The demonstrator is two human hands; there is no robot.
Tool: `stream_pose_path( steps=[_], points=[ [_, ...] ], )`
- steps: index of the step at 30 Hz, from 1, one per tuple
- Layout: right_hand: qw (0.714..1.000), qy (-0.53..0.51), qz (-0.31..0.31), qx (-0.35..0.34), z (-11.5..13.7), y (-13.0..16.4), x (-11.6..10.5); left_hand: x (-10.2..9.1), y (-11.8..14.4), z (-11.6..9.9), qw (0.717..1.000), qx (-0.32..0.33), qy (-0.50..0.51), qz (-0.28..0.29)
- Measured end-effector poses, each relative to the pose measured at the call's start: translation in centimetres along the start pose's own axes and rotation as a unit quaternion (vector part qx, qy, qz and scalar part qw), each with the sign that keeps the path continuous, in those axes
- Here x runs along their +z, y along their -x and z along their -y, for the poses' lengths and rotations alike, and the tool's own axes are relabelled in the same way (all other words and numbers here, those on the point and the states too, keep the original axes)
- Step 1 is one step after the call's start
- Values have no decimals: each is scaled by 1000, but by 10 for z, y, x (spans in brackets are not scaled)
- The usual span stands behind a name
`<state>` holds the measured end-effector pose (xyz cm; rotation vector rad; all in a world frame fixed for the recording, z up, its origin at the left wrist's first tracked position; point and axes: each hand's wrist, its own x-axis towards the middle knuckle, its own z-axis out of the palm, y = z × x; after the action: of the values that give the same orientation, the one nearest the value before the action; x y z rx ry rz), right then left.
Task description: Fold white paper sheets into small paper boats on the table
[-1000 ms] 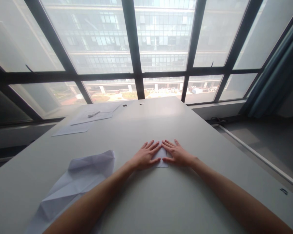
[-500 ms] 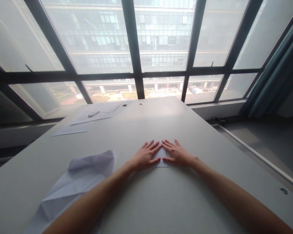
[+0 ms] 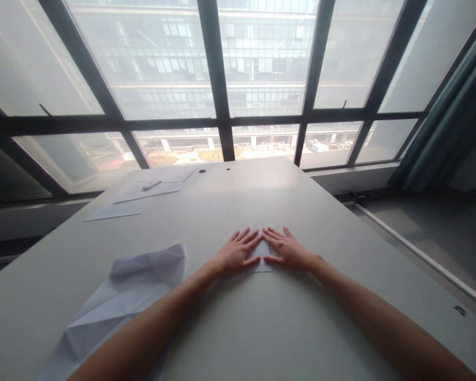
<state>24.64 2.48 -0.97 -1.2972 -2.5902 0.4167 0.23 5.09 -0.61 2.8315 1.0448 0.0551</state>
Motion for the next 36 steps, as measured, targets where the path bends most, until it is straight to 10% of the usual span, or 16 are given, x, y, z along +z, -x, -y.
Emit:
stream_pose_path(
  steps=[36],
  points=[
    [1000,2,7,1,2,0,-2,0,0,0,1000,0,7,-1]
  ],
)
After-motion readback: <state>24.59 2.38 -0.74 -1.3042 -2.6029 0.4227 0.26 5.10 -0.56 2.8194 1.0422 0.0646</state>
